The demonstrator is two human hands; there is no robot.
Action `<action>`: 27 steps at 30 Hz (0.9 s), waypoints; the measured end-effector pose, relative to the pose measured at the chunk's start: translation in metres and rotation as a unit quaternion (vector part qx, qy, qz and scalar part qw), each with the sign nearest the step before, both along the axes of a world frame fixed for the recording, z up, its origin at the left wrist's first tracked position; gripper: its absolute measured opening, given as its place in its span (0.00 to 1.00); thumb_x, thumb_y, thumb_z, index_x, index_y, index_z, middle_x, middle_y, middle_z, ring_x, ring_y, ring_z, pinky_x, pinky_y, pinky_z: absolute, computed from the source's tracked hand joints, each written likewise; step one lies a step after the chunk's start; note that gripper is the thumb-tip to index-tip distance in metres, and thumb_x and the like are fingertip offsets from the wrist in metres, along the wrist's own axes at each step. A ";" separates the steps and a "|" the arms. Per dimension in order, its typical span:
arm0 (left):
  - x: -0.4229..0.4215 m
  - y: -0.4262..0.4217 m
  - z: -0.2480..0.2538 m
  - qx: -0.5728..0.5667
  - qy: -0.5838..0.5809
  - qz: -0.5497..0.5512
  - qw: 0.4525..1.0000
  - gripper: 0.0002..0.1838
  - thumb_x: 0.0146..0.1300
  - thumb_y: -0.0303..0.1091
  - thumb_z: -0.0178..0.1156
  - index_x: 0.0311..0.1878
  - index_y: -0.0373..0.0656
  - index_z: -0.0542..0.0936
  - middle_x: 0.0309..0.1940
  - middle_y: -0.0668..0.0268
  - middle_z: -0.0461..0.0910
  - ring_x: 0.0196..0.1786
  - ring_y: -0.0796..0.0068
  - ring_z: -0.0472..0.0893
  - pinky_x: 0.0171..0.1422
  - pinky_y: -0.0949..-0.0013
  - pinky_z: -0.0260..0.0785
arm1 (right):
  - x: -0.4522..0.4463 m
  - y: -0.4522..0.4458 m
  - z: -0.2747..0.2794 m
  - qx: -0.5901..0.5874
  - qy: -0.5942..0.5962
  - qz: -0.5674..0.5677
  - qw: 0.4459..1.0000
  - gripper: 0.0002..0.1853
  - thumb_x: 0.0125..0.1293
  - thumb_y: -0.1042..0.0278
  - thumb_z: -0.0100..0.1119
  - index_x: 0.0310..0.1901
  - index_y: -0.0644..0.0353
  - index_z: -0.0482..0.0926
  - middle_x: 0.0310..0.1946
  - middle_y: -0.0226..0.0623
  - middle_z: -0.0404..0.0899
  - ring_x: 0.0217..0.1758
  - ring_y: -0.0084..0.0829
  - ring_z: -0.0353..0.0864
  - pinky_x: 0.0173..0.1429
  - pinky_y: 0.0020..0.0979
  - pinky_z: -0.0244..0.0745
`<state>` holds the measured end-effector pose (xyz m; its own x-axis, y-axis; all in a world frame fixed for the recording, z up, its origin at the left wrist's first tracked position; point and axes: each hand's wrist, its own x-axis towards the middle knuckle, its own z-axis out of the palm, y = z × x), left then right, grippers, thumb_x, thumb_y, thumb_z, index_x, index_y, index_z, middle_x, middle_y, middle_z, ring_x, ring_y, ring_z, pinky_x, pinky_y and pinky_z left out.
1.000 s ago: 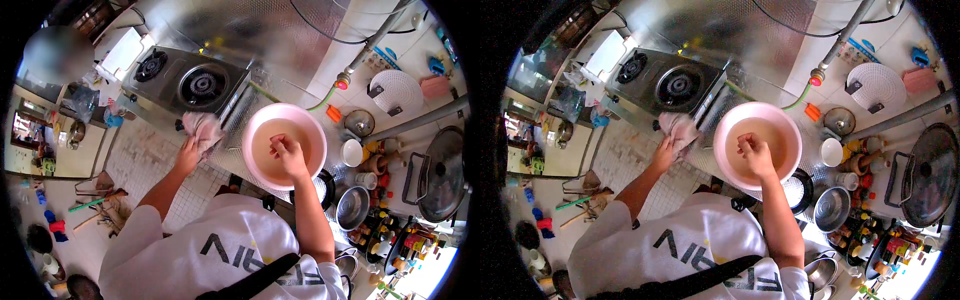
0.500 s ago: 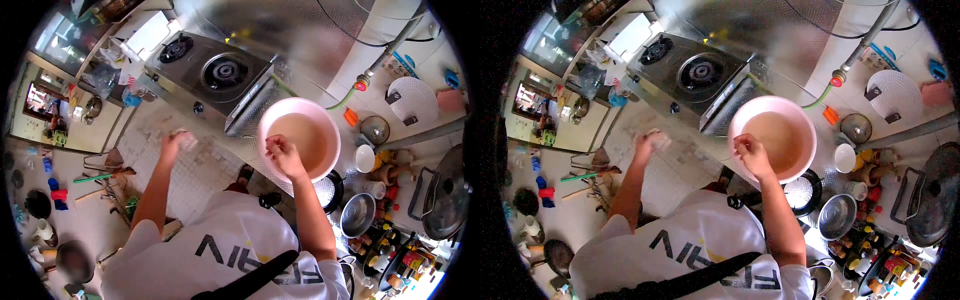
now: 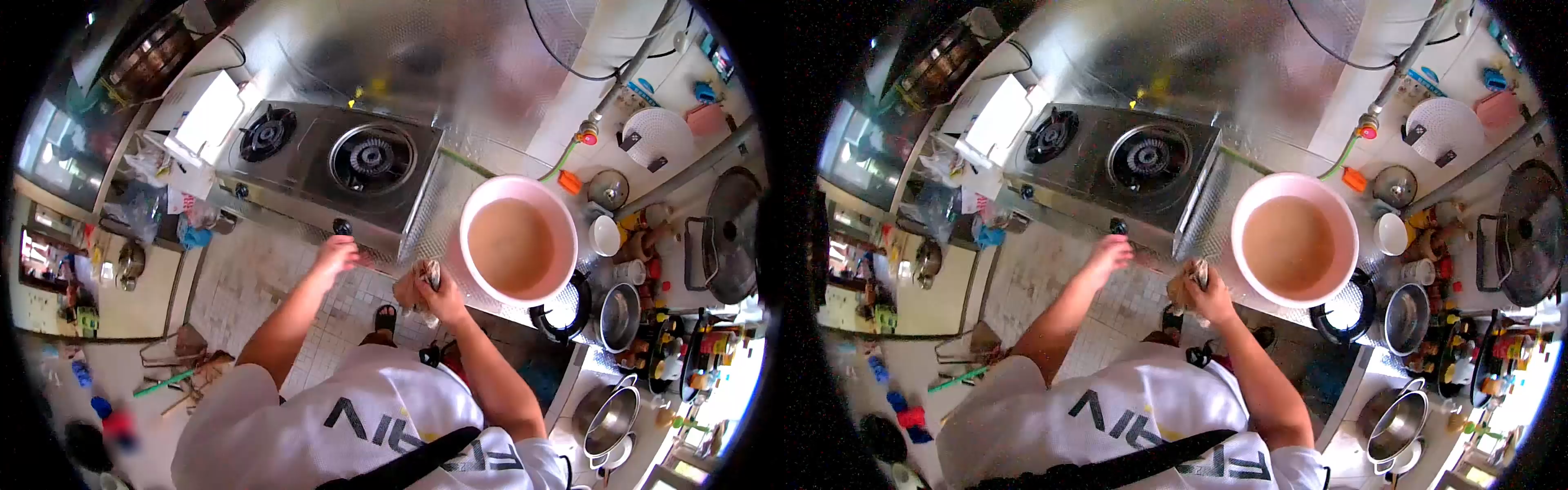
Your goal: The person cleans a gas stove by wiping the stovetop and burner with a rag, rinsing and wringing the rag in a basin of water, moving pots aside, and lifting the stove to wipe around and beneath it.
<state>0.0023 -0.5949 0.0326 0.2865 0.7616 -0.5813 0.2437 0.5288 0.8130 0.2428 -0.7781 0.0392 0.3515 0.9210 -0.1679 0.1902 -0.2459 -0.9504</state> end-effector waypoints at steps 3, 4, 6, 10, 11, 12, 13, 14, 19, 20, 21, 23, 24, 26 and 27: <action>-0.076 0.081 -0.074 -0.103 -0.079 0.228 0.965 0.36 0.68 0.49 0.65 0.72 0.39 0.67 0.56 0.56 0.79 0.56 0.60 0.84 0.58 0.57 0.78 | -0.036 0.006 -0.049 -0.050 0.090 0.013 0.995 0.21 0.69 0.64 0.66 0.61 0.61 0.76 0.44 0.38 0.84 0.47 0.32 0.83 0.55 0.36 0.79; -0.091 0.096 -0.081 -0.110 -0.084 0.258 0.956 0.38 0.67 0.49 0.66 0.73 0.39 0.65 0.58 0.54 0.77 0.57 0.59 0.83 0.59 0.57 0.77 | -0.049 0.005 -0.049 -0.059 0.116 0.016 0.991 0.22 0.70 0.65 0.66 0.62 0.61 0.75 0.43 0.33 0.83 0.46 0.27 0.81 0.54 0.34 0.79; -0.103 0.127 -0.084 -0.119 -0.103 0.313 0.937 0.42 0.65 0.50 0.67 0.76 0.40 0.62 0.64 0.52 0.73 0.60 0.58 0.81 0.62 0.56 0.77 | -0.075 0.001 -0.041 -0.048 0.087 0.011 0.995 0.25 0.68 0.56 0.67 0.62 0.59 0.77 0.48 0.45 0.85 0.51 0.39 0.85 0.59 0.39 0.79; -0.118 0.143 -0.087 -0.122 -0.213 0.322 0.914 0.53 0.65 0.53 0.68 0.82 0.38 0.49 0.72 0.46 0.67 0.70 0.50 0.74 0.74 0.47 0.70 | -0.095 -0.004 -0.001 -0.085 0.036 0.030 0.995 0.26 0.68 0.55 0.68 0.62 0.60 0.78 0.50 0.46 0.86 0.54 0.37 0.86 0.62 0.39 0.78; -0.122 0.145 -0.084 -0.126 -0.210 0.319 0.915 0.54 0.64 0.54 0.68 0.82 0.38 0.49 0.72 0.46 0.67 0.70 0.50 0.74 0.74 0.48 0.71 | -0.097 -0.001 0.002 -0.104 0.046 0.035 0.993 0.26 0.68 0.56 0.69 0.62 0.60 0.78 0.50 0.45 0.86 0.54 0.34 0.85 0.62 0.38 0.78; -0.124 0.150 -0.080 -0.127 -0.210 0.316 0.916 0.54 0.64 0.54 0.69 0.82 0.38 0.49 0.71 0.46 0.67 0.70 0.50 0.74 0.74 0.48 0.71 | -0.099 0.000 -0.012 -0.066 0.069 0.025 0.995 0.25 0.68 0.58 0.68 0.62 0.64 0.78 0.52 0.41 0.86 0.54 0.31 0.84 0.62 0.35 0.77; -0.129 0.152 -0.080 -0.131 -0.206 0.314 0.918 0.54 0.64 0.55 0.69 0.82 0.38 0.49 0.71 0.46 0.68 0.70 0.50 0.74 0.74 0.48 0.71 | -0.098 0.005 -0.027 -0.064 0.093 -0.009 0.994 0.24 0.70 0.59 0.66 0.61 0.63 0.78 0.51 0.41 0.85 0.54 0.31 0.84 0.61 0.36 0.77; -0.139 0.154 -0.084 -0.117 -0.212 0.299 0.923 0.55 0.64 0.56 0.69 0.82 0.38 0.49 0.71 0.46 0.69 0.70 0.50 0.75 0.74 0.48 0.70 | -0.103 0.007 -0.040 -0.065 0.124 -0.048 0.989 0.22 0.71 0.60 0.64 0.61 0.62 0.78 0.50 0.40 0.85 0.53 0.32 0.84 0.61 0.36 0.78; -0.194 0.194 -0.093 -0.128 -0.214 0.303 0.920 0.57 0.62 0.59 0.71 0.81 0.38 0.49 0.71 0.50 0.68 0.69 0.53 0.74 0.72 0.50 0.71 | -0.136 0.016 -0.019 -0.028 0.389 -0.219 0.894 0.18 0.76 0.58 0.60 0.62 0.51 0.76 0.48 0.32 0.83 0.51 0.30 0.84 0.50 0.38 0.81; -0.201 0.203 -0.091 -0.121 -0.223 0.302 0.919 0.58 0.61 0.60 0.71 0.82 0.38 0.49 0.71 0.51 0.67 0.69 0.54 0.74 0.71 0.50 0.71 | -0.135 0.021 -0.026 -0.031 0.392 -0.262 0.881 0.17 0.76 0.57 0.60 0.62 0.52 0.76 0.48 0.32 0.82 0.50 0.30 0.83 0.49 0.38 0.81; -0.212 0.212 -0.090 -0.114 -0.228 0.303 0.918 0.59 0.61 0.61 0.71 0.82 0.38 0.49 0.72 0.52 0.66 0.69 0.54 0.73 0.71 0.50 0.71 | -0.136 0.027 -0.034 -0.036 0.397 -0.304 0.865 0.17 0.76 0.56 0.60 0.61 0.52 0.76 0.48 0.31 0.82 0.49 0.30 0.83 0.49 0.38 0.80; -0.229 0.236 -0.106 -0.120 -0.252 0.255 0.926 0.64 0.56 0.66 0.73 0.81 0.37 0.49 0.70 0.54 0.67 0.70 0.56 0.70 0.70 0.49 0.70 | -0.135 0.050 -0.048 -0.052 0.418 -0.405 0.812 0.15 0.76 0.54 0.59 0.56 0.53 0.77 0.43 0.30 0.82 0.44 0.32 0.81 0.44 0.39 0.77; -0.238 0.241 -0.105 -0.130 -0.263 0.220 0.930 0.65 0.54 0.68 0.74 0.81 0.37 0.49 0.70 0.54 0.66 0.70 0.56 0.69 0.70 0.49 0.71 | -0.137 0.060 -0.052 -0.003 0.449 -0.388 0.805 0.14 0.76 0.55 0.59 0.54 0.54 0.76 0.41 0.30 0.81 0.43 0.33 0.81 0.43 0.39 0.76; -0.241 0.261 -0.094 -0.159 -0.247 0.199 0.935 0.67 0.50 0.70 0.76 0.79 0.36 0.51 0.68 0.53 0.66 0.70 0.56 0.68 0.70 0.48 0.71 | -0.136 0.083 -0.089 0.113 0.509 -0.372 0.768 0.13 0.77 0.56 0.56 0.54 0.54 0.75 0.42 0.39 0.80 0.42 0.40 0.83 0.43 0.45 0.81; -0.239 0.262 -0.091 -0.185 -0.218 0.221 0.932 0.68 0.48 0.71 0.78 0.78 0.35 0.52 0.68 0.53 0.65 0.70 0.56 0.67 0.70 0.48 0.71 | -0.138 0.095 -0.094 0.113 0.495 -0.380 0.773 0.12 0.77 0.56 0.55 0.54 0.53 0.75 0.41 0.39 0.80 0.41 0.40 0.83 0.42 0.45 0.81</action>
